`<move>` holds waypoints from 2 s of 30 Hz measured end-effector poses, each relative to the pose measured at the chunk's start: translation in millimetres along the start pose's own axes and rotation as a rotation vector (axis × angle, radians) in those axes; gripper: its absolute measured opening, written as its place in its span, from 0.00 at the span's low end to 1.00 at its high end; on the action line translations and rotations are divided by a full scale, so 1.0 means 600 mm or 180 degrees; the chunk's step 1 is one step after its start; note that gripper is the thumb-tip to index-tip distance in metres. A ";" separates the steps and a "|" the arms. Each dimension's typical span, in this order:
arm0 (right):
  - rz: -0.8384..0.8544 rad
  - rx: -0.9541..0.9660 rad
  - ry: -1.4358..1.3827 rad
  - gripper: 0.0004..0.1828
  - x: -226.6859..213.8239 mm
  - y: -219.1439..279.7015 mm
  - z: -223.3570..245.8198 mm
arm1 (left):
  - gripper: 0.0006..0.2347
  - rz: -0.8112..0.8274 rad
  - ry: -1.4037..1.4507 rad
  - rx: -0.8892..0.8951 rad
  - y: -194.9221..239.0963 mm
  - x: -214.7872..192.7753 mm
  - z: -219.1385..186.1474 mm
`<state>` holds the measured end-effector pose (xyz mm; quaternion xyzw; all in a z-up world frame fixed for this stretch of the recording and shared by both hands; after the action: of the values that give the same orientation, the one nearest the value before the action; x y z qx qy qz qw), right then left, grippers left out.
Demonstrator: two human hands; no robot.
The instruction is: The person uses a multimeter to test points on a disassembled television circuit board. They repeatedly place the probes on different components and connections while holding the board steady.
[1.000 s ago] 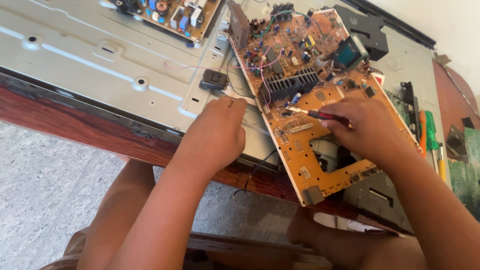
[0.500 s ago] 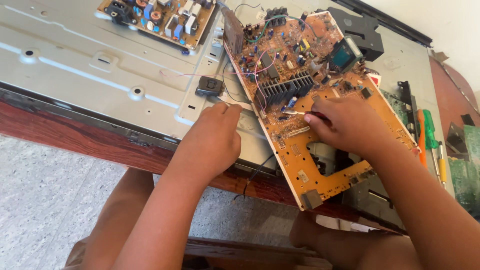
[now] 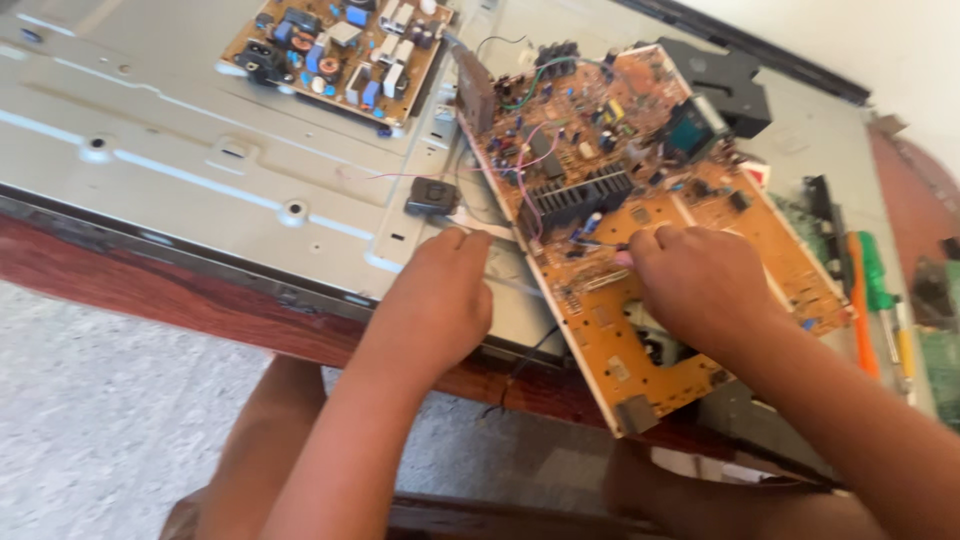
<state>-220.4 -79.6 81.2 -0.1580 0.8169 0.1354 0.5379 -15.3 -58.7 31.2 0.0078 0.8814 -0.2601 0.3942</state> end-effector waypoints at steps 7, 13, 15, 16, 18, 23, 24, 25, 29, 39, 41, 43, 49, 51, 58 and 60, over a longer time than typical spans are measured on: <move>-0.0599 -0.1558 0.1025 0.20 -0.019 -0.004 0.024 | 0.05 0.0055 -0.0037 -0.0261 0.001 0.003 -0.002; 0.0635 -0.0965 0.0721 0.17 0.008 -0.029 0.013 | 0.04 0.0073 -0.0032 -0.0471 0.003 0.018 -0.002; 0.1082 -0.0347 0.0194 0.19 0.028 -0.031 -0.004 | 0.05 0.0035 0.0015 -0.0465 0.002 0.027 -0.007; 0.1293 -0.0036 -0.0080 0.20 0.041 -0.032 -0.012 | 0.04 0.0036 0.0104 -0.0459 0.001 0.032 -0.010; 0.1053 0.0157 -0.0660 0.16 0.045 -0.042 -0.018 | 0.04 0.0036 0.0270 -0.0445 -0.001 0.039 -0.015; 0.1773 0.1035 -0.2475 0.11 0.090 -0.075 -0.049 | 0.06 0.0242 0.0566 -0.0564 -0.010 0.053 -0.021; 0.2000 0.1123 -0.2781 0.13 0.092 -0.085 -0.052 | 0.06 0.0260 0.0614 -0.0566 -0.011 0.051 -0.021; 0.2226 0.1208 -0.3090 0.16 0.092 -0.088 -0.048 | 0.06 0.0252 0.0666 -0.0575 -0.012 0.048 -0.020; 0.2163 0.1080 -0.1926 0.19 0.045 -0.084 -0.048 | 0.05 0.0220 0.0722 -0.0593 -0.010 0.032 -0.009; 0.0646 0.0733 -0.1045 0.17 -0.060 0.054 -0.047 | 0.03 0.0001 0.0307 -0.0182 -0.007 0.018 -0.037; 0.0350 0.0662 -0.1292 0.16 -0.049 0.056 -0.036 | 0.04 0.0104 0.0269 -0.0146 -0.008 0.025 -0.049; 0.0122 0.0494 -0.1308 0.15 -0.040 0.046 -0.019 | 0.05 0.0235 0.0172 -0.0151 -0.009 0.028 -0.053; 0.0817 0.0858 -0.0990 0.12 -0.012 0.012 -0.016 | 0.05 -0.0019 0.0149 0.0050 -0.011 0.019 -0.054; 0.0805 0.0787 -0.0913 0.13 -0.019 0.003 -0.017 | 0.04 0.0208 0.0053 -0.0060 -0.014 0.031 -0.047; 0.0635 0.0563 -0.0578 0.15 -0.021 0.005 -0.008 | 0.04 0.0345 -0.0071 -0.0125 -0.015 0.038 -0.051; 0.0590 0.0477 -0.0484 0.18 -0.019 0.010 -0.006 | 0.04 0.0289 -0.0063 -0.0120 -0.015 0.034 -0.053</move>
<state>-221.7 -74.0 93.3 -0.0305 0.7927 0.1347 0.5938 -53.3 -55.8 38.3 0.0378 0.8810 -0.2252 0.4144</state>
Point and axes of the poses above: each hand's wrist, its own y-axis away from the middle knuckle, its own x-axis out of the palm, z = x × y, the point moved 7 cm from there along -y, towards the middle knuckle, and after that the axes turned 10 degrees about -y, right-handed, at the moved point
